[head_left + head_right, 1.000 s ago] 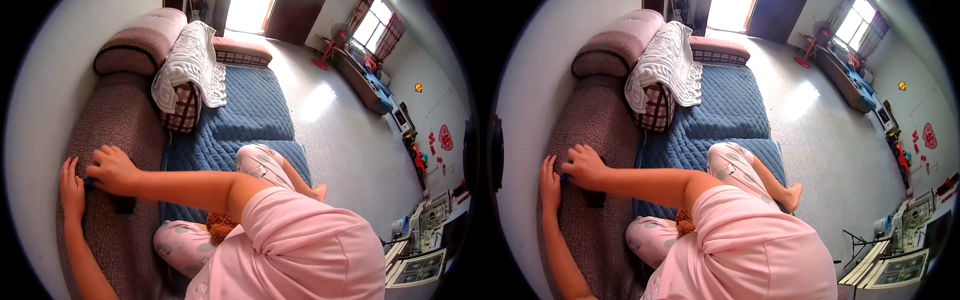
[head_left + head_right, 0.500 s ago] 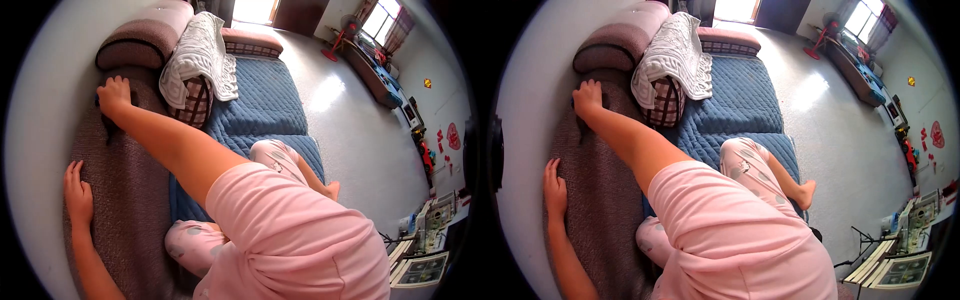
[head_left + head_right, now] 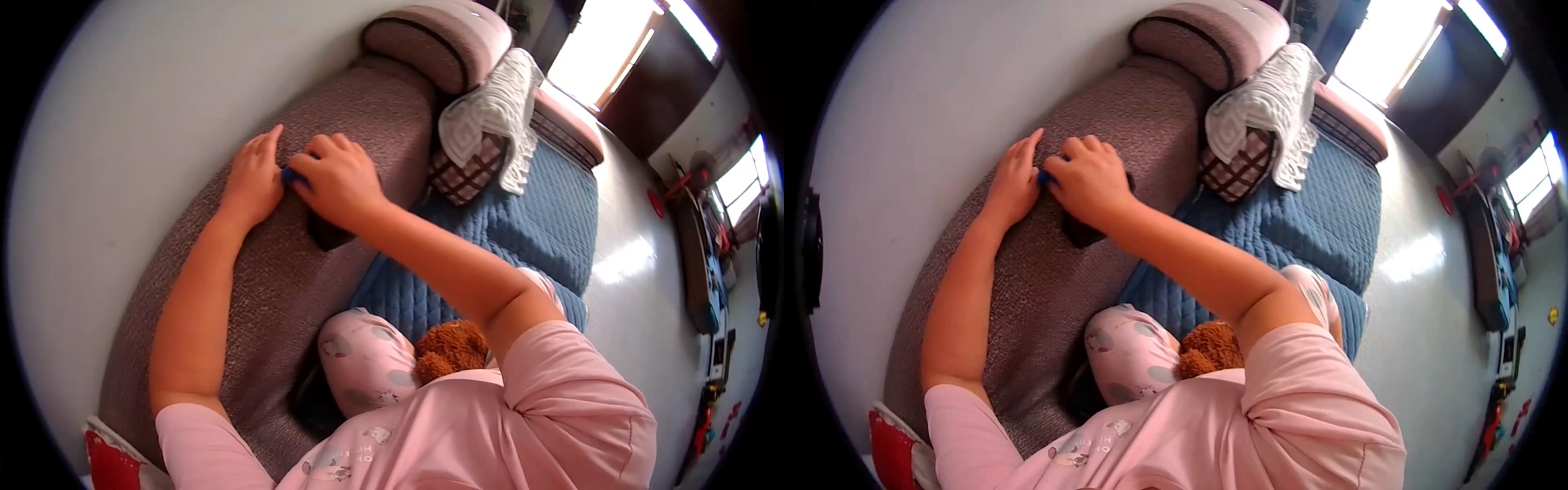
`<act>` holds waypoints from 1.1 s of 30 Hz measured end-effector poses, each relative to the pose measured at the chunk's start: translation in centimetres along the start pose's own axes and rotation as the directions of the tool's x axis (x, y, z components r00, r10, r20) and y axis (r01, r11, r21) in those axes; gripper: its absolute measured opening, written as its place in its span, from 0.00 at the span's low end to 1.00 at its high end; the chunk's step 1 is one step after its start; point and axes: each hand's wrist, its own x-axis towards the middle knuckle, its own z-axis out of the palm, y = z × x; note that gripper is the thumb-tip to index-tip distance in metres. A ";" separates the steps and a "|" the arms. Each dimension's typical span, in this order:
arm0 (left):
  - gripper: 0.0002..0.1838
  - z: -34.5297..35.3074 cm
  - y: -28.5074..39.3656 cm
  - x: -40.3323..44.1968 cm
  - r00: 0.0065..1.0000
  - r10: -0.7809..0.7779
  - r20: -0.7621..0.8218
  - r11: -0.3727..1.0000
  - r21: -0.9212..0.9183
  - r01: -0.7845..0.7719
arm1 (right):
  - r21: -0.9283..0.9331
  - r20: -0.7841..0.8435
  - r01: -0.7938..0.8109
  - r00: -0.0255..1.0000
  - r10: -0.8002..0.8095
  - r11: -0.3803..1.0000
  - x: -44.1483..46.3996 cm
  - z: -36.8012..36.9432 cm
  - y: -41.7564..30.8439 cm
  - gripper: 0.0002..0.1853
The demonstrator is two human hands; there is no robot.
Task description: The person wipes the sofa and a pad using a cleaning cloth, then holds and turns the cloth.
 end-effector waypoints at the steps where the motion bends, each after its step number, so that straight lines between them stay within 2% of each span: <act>1: 0.33 -0.2 0.2 0.0 1.000 -0.006 0.001 1.000 -0.003 0.006 | 0.018 -0.006 0.009 1.000 -0.009 1.000 0.1 0.3 0.5 0.10; 4: 0.31 -1.0 1.0 -0.2 0.999 -0.019 0.050 1.000 -0.020 0.020 | -0.084 0.054 0.055 0.997 -0.050 0.995 3.2 1.8 2.9 0.10; 5: 0.31 -1.1 1.3 -0.1 0.998 -0.027 0.053 1.000 -0.013 0.028 | -0.196 0.138 -0.016 0.989 0.044 0.980 4.0 1.4 3.7 0.10; 7: 0.30 -1.3 1.6 -0.3 0.995 -0.080 0.065 0.997 -0.002 0.080 | -0.232 0.224 -0.118 0.960 0.170 0.966 6.4 1.0 6.9 0.14; 12: 0.31 -1.2 1.5 -0.2 0.988 -0.097 0.117 0.995 -0.004 0.098 | -0.490 0.111 -0.290 0.915 0.388 0.822 10.9 3.6 15.8 0.16; 13: 0.31 -1.2 1.6 -0.1 0.989 -0.101 0.111 0.995 0.001 0.101 | -0.527 0.061 -0.326 0.907 0.417 0.785 11.3 3.7 16.3 0.16; 16: 0.31 -1.0 1.7 0.0 0.989 -0.109 0.103 0.994 -0.004 0.110 | -0.600 0.055 -0.317 0.899 0.434 0.734 11.3 4.1 15.6 0.16; 18: 0.31 -0.9 1.9 0.0 0.987 -0.122 0.105 0.992 0.025 0.120 | -0.493 0.073 -0.338 0.902 0.426 0.801 10.3 3.4 14.6 0.15; 19: 0.32 -1.0 2.0 0.1 0.985 -0.130 0.114 0.991 0.059 0.124 | -0.498 0.069 -0.333 0.905 0.420 0.800 9.7 2.9 13.7 0.15; 23: 0.33 -1.1 2.1 0.5 0.979 -0.142 0.144 0.990 0.023 0.140 | -0.297 0.169 -0.185 0.955 0.242 0.937 5.8 0.4 8.1 0.14; 25: 0.32 -0.9 1.8 0.3 0.984 -0.134 0.116 0.989 0.071 0.126 | -0.160 0.136 -0.057 0.988 0.079 0.985 3.6 -0.6 5.4 0.12; 27: 0.32 -0.7 1.3 0.1 0.989 -0.114 0.095 0.993 0.046 0.110 | 0.011 0.239 -0.023 0.971 0.020 1.000 2.0 -2.2 3.1 0.14; 28: 0.31 -0.8 1.2 0.0 0.990 -0.114 0.082 0.994 0.013 0.113 | 0.199 0.356 -0.105 0.934 0.028 0.974 1.3 -3.0 2.5 0.15; 29: 0.31 -0.9 1.0 0.0 0.991 -0.115 0.070 0.993 -0.020 0.117 | 0.369 0.467 -0.204 0.884 0.009 0.907 0.5 -3.7 1.9 0.16; 30: 0.31 -1.2 1.3 -0.1 0.991 -0.109 0.075 0.994 -0.017 0.110 | 0.505 0.606 -0.460 0.791 0.079 0.730 -1.0 -4.7 1.3 0.18; 31: 0.30 -1.7 1.6 -0.3 0.987 -0.129 0.092 0.989 -0.055 0.134 | 0.560 0.737 -0.680 0.670 0.090 0.473 -2.8 -5.7 0.6 0.21; 32: 0.29 -2.2 1.8 -0.5 0.982 -0.151 0.112 0.982 -0.093 0.162 | 0.647 0.736 -0.751 0.660 0.148 0.134 -5.0 -6.0 -0.1 0.26; 33: 0.29 -2.6 1.9 -0.6 0.981 -0.150 0.124 0.983 -0.087 0.161 | 0.648 0.737 -0.752 0.659 0.150 0.120 -6.8 -6.0 1.1 0.26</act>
